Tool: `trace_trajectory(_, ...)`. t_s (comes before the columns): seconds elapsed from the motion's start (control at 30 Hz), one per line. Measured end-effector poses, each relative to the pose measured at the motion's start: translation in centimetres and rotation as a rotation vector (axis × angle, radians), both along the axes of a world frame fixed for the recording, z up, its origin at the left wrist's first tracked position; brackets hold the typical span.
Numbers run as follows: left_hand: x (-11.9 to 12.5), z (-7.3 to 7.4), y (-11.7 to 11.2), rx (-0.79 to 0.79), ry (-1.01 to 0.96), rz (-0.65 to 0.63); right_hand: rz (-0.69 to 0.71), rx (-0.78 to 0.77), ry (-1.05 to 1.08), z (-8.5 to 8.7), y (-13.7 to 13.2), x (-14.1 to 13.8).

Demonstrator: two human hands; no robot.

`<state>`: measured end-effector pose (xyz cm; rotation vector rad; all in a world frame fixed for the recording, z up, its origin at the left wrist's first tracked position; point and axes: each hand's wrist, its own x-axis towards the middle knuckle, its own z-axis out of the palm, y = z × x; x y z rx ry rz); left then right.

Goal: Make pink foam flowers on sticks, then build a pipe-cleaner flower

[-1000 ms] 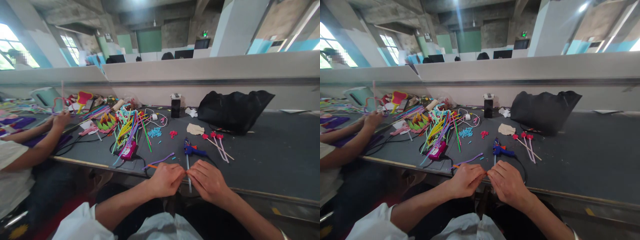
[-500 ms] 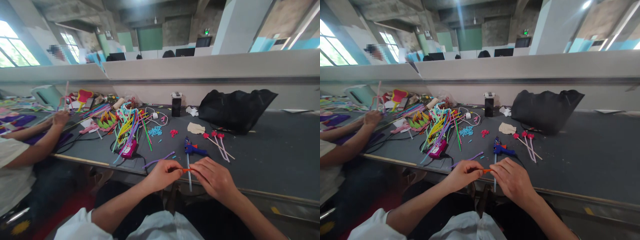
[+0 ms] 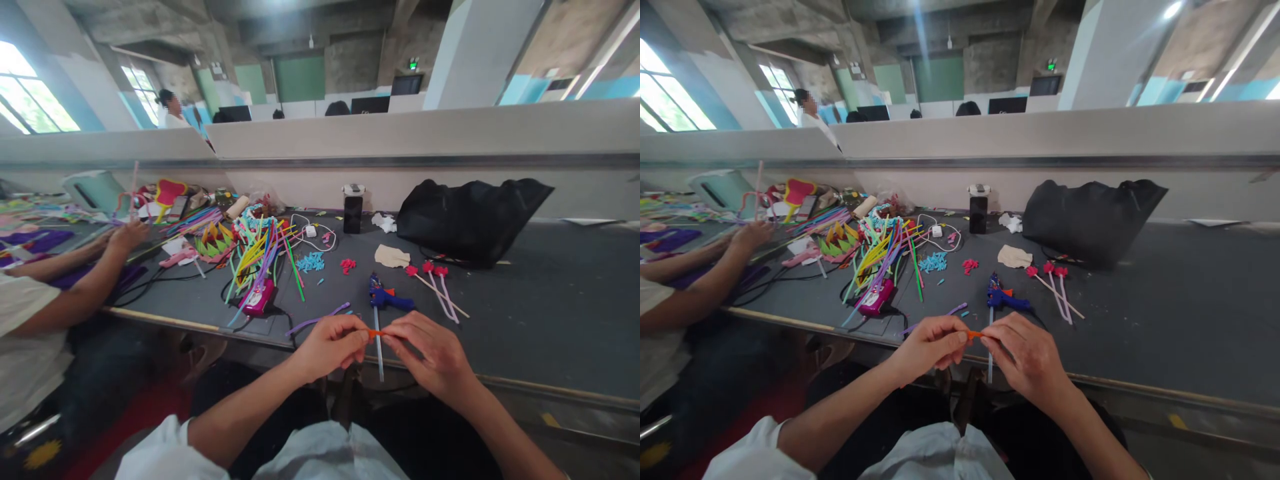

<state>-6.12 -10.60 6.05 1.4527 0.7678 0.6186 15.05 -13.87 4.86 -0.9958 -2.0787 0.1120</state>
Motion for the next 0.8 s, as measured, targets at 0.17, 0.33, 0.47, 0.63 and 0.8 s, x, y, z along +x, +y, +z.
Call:
trace_trajectory(0.17, -0.1, 0.4, -0.1, 0.554, 0.241, 0.016, -0.012, -0.049, 0.011, -0.1, -0.2, -0.1)
trace_trajectory(0.33, -0.4, 0.6, 0.1, 0.85, 0.267, -0.05, 0.002, -0.067, 0.013, 0.5, -0.2, -0.1)
trace_trajectory(0.47, -0.5, 1.0, 0.0, 0.841, 0.268, -0.021, 0.026, -0.123, 0.038, 0.4, 0.0, 0.0)
trace_trajectory(0.63, -0.1, 1.5, -0.5, 0.568, 0.22, 0.056, 0.005, -0.144, 0.087, -0.3, -0.2, -0.3)
trace_trajectory(0.8, 0.6, 0.8, -0.3, 0.475, 0.182, 0.194, -0.029, -0.035, 0.05, -0.8, -0.7, -1.4)
